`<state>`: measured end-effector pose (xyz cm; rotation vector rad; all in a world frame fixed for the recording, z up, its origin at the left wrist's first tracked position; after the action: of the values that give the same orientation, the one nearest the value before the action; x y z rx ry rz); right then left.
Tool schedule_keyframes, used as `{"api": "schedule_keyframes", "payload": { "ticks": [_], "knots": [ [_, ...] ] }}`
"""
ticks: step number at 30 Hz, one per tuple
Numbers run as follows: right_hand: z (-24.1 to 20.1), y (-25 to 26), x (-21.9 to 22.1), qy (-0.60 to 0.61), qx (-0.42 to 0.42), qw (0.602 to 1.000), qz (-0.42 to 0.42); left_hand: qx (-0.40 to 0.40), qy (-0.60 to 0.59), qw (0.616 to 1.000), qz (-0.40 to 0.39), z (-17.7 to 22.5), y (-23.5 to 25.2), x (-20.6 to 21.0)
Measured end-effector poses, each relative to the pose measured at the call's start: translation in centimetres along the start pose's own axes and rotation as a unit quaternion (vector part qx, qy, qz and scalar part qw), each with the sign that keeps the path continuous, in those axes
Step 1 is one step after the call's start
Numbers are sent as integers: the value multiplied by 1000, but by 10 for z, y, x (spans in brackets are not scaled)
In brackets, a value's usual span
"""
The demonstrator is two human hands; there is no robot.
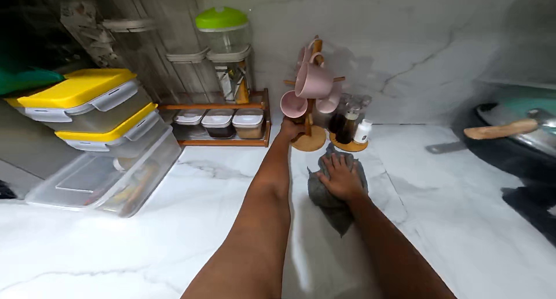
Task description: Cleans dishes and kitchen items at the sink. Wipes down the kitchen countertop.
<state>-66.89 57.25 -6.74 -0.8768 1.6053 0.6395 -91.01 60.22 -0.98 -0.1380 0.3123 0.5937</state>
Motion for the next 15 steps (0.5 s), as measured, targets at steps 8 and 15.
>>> {"api": "schedule_keyframes", "payload": {
  "ticks": [8,15],
  "knots": [
    [-1,19,-12,46,-93,991,84,9,31,996,87,-10,-58,-34],
    [-13,65,-56,245,-119,903,332,52,61,994,75,-60,-175,-77]
  ]
}}
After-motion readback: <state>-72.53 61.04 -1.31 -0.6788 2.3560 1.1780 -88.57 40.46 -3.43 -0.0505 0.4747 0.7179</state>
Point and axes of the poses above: each hand's wrist, its own y-axis towards the middle knuckle, its own x-axis out of the palm, z = x × y, the point moved 8 cm from there along y, towards the middle knuckle, and after that the axes turned 11 degrees about -x, right-handed, at the moved point
